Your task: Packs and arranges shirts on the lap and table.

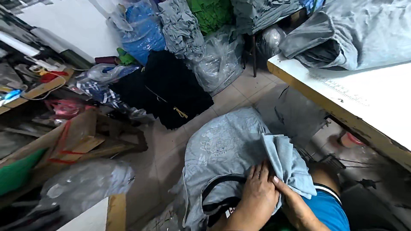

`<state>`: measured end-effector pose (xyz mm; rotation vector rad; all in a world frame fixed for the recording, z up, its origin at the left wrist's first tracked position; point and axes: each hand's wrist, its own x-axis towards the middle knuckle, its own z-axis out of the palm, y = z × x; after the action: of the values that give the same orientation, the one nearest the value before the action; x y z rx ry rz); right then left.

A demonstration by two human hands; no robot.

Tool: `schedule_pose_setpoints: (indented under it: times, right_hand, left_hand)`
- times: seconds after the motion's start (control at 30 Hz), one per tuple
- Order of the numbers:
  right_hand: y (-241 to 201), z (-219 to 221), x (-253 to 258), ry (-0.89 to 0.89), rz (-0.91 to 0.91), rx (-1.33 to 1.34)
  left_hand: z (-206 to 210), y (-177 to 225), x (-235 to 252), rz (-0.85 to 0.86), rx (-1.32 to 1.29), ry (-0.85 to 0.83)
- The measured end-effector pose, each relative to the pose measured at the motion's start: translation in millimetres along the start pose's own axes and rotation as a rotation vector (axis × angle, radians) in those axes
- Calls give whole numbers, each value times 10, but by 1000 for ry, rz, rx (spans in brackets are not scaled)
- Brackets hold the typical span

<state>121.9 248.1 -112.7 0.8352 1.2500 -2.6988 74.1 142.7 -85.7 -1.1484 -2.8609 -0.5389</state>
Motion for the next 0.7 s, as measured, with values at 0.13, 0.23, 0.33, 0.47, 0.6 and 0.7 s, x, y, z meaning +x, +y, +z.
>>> schedule_pose_setpoints:
  times: [0.13,0.23,0.33,0.47,0.6,0.7]
  right_hand:
    - [-166,202,-4,135,35,-83]
    - [-364,473,-51,205,30,-140]
    - [-547,795,10,159,-35,-182]
    - [-825,1303,-18,73,-82,-143]
    - [-900,1248,-14,60,-114,-87]
    - [-798,885,21,105,-165,-181]
  left_hand:
    - [-65,118,-266,118,-138,218]
    - [-354,158,-447,231,-400,361]
    - [-524,153,-509,237,-763,263]
    - [-158,33,-532,-498,-1253,188]
    - [-45,-357,-550,-1094,-1683,1030]
    - [-158,-438,-706,-1100,-1668,1416]
